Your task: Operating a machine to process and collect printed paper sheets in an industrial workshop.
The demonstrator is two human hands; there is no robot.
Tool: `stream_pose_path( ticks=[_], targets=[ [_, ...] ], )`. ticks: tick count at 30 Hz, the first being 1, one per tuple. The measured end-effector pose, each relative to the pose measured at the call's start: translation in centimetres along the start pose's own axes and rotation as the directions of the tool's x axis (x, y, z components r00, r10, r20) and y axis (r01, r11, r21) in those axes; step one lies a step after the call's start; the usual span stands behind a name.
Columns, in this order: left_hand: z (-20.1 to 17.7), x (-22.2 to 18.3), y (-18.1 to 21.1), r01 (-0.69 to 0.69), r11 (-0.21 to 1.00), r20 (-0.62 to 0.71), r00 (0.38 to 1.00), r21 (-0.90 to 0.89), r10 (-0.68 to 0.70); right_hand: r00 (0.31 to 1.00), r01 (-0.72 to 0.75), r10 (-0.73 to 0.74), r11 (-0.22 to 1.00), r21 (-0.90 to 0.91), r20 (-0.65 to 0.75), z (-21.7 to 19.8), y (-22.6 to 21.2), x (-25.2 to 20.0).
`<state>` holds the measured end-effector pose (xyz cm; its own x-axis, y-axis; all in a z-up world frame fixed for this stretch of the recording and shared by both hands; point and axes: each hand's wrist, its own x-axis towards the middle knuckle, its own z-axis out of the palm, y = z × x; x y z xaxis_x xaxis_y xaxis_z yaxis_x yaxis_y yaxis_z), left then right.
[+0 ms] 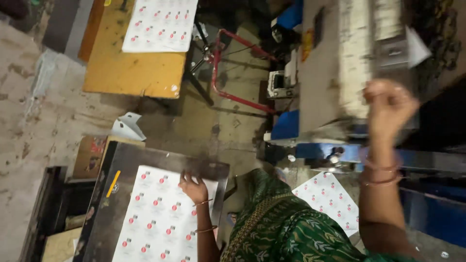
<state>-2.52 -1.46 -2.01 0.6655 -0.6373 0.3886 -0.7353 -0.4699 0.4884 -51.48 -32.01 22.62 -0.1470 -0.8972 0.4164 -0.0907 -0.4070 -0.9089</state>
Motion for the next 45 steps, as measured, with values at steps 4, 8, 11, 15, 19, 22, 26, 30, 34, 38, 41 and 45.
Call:
stream_pose_path(
  ticks=[4,8,11,15,19,22,26,30,34,38,41,45],
  targets=[
    [3.1,0.6,0.4,-0.001,1.000,0.007,1.000,0.003,0.001,0.948,0.245,-0.264,0.962,-0.122,-0.178,-5.4,8.4,11.0],
    [5.5,0.4,4.5,0.168,0.973,0.188,0.973,-0.157,-0.137,0.984,0.133,-0.176,0.760,-0.636,-0.005,-3.3,35.8,14.1],
    [10.7,-0.8,2.7,-0.009,0.980,0.289,0.955,-0.198,0.067,0.953,0.297,0.005,0.197,-0.934,0.304,9.2,37.2,2.1],
    [6.0,3.3,11.2,0.499,0.448,0.469,0.864,-0.742,-0.186,0.780,0.489,-0.101,0.714,-0.501,0.617,25.0,12.0,-11.8],
    [4.0,3.9,4.3,0.604,0.353,0.371,0.755,-0.714,-0.541,0.382,0.475,-0.233,0.879,0.026,0.894,27.5,1.1,-23.5],
    [-0.7,-0.2,-9.4,0.483,0.664,-0.022,0.799,-0.570,-0.601,0.291,0.330,-0.247,0.933,0.145,0.924,28.0,2.7,-27.0],
    [-13.0,-9.9,-23.5,0.560,0.816,-0.273,0.771,-0.140,-0.576,0.165,0.312,-0.138,0.947,0.081,0.977,30.1,2.5,-29.1],
    [-23.9,-15.3,-26.9,0.616,0.653,-0.219,0.631,-0.442,-0.744,0.028,0.361,-0.110,0.928,0.093,0.994,32.2,2.3,-34.7],
    [-25.1,-19.4,-33.7,0.801,0.549,-0.162,0.524,-0.240,-0.836,-0.101,0.403,0.005,0.914,0.037,0.995,32.5,4.3,-39.9],
    [-26.6,-17.4,-36.5,0.838,0.521,-0.178,0.495,-0.161,-0.851,-0.045,0.439,0.017,0.899,0.004,0.999,32.8,3.4,-38.2],
    [-27.8,-13.5,-38.0,0.856,0.518,-0.386,0.477,0.000,-0.789,0.047,0.626,-0.008,0.780,-0.023,0.999,32.7,3.6,-36.8],
    [-26.8,-11.3,-42.6,0.703,0.691,-0.130,0.711,0.170,-0.691,0.164,0.793,0.258,0.540,-0.283,0.952,32.2,7.3,-37.7]
  ],
)
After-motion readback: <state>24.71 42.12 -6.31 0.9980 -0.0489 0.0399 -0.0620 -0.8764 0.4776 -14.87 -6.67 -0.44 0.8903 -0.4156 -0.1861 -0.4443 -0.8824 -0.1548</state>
